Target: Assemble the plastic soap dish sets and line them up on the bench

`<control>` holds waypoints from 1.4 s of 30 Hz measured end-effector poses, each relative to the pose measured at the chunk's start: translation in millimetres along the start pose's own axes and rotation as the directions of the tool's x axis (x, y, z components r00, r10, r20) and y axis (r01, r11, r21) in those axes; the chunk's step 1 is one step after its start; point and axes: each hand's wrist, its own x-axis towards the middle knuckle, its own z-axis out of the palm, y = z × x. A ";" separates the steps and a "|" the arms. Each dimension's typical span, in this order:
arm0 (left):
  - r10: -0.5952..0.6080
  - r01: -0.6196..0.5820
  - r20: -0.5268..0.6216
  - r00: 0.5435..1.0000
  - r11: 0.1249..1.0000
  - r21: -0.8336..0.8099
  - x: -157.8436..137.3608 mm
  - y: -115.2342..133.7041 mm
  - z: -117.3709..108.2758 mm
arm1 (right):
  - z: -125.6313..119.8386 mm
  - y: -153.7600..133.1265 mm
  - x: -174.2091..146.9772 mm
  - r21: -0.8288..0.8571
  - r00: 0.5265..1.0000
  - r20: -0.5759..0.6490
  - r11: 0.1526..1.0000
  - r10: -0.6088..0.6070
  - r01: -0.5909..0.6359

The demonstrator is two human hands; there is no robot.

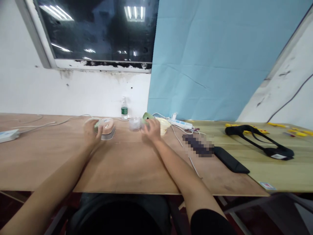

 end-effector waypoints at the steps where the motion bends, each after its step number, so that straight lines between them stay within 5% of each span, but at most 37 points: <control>1: 0.058 -0.056 0.044 0.997 0.998 -0.037 -2.3 10.6 3.4 | -9.3 15.3 5.9 -0.052 0.997 -0.065 0.998 0.044 -0.047; 5: 0.296 -0.239 0.321 0.900 0.949 -0.205 -14.4 50.2 15.1 | -38.5 75.5 19.9 -0.120 0.942 -0.269 0.964 0.199 -0.238; 9: 0.477 -0.349 0.449 0.755 0.873 -0.341 -25.2 75.3 22.9 | -44.0 116.8 3.0 -0.107 0.935 -0.129 0.933 0.331 -0.345; 12: 0.516 -0.368 0.478 0.711 0.852 -0.373 -28.6 79.0 26.7 | -38.8 126.5 -16.8 -0.079 0.941 -0.023 0.938 0.338 -0.339; 19: 0.440 -0.305 0.496 0.749 0.893 -0.331 -26.9 64.5 28.8 | -36.5 121.2 -29.2 -0.051 0.966 -0.044 0.965 0.256 -0.258; 25: 0.429 -0.297 0.496 0.754 0.898 -0.325 -26.1 64.4 28.7 | -47.5 105.3 -25.3 0.000 0.929 -0.280 0.968 0.240 -0.250; 29: 0.437 -0.295 0.481 0.761 0.892 -0.343 -27.3 64.3 29.4 | -51.4 77.5 -19.2 0.051 0.932 -0.344 0.993 0.116 -0.105; 36: 0.326 -0.179 0.405 0.854 0.915 -0.360 -30.9 61.4 32.7 | -29.1 2.6 -32.9 0.288 0.976 -0.079 0.933 -0.203 0.217; 39: 0.258 -0.107 0.420 0.870 0.931 -0.350 -31.3 62.4 32.1 | -16.8 -25.8 -47.2 0.364 0.982 0.072 0.921 -0.176 0.138; 42: 0.285 -0.101 0.528 0.800 0.931 -0.350 -31.4 64.8 29.0 | -11.7 -42.6 -53.8 0.367 0.966 0.217 0.929 -0.137 0.049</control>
